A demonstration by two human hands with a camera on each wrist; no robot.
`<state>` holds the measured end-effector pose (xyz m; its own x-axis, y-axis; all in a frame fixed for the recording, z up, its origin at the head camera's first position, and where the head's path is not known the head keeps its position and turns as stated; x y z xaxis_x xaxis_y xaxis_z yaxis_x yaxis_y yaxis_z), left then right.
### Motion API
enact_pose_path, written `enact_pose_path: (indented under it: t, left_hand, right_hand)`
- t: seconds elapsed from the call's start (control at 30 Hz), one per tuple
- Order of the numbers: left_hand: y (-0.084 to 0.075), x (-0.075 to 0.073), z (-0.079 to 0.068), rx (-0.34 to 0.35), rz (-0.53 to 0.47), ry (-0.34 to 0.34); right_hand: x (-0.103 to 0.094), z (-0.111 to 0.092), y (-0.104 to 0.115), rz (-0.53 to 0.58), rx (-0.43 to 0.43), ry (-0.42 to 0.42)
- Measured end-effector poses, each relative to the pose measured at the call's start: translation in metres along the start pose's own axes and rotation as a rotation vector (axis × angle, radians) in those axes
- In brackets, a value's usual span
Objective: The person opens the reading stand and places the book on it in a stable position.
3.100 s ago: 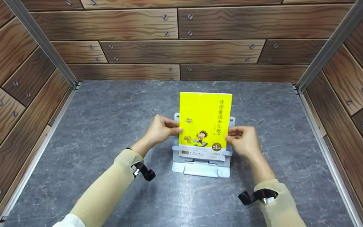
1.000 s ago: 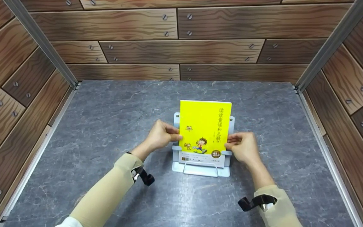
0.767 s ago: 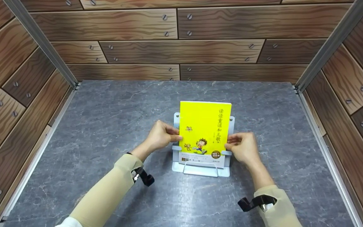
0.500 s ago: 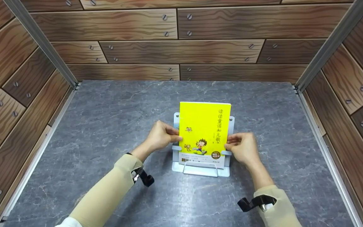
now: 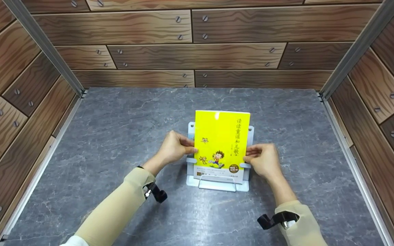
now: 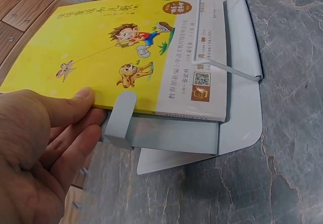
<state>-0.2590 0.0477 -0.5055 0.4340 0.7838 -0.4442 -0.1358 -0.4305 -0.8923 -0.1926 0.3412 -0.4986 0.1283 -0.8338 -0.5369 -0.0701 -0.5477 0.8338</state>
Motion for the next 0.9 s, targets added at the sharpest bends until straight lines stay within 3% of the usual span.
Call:
enact_pose_path:
  t: [0.33, 0.9]
  left_hand:
    - [-0.0019, -0.0002, -0.0015, 0.004, 0.037, -0.014]
    - [0.0003, -0.0002, -0.0022, 0.011, 0.025, -0.046]
  right_hand:
    - [0.0002, -0.0014, 0.0012, -0.065, -0.016, -0.035]
    - [-0.0022, -0.0036, 0.0009, -0.077, -0.016, -0.054]
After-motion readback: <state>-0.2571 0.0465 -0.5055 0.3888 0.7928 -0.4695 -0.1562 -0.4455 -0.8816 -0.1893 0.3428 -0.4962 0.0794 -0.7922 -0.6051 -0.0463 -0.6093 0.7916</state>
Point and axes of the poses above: each hand's wrist, its own z-axis towards the middle knuckle, its own x-axis out of the palm, y = z × x, the point moved 7 cm from there along z, towards the middle knuckle, and after that the axes turned 10 degrees about y, right-handed, at the moved point
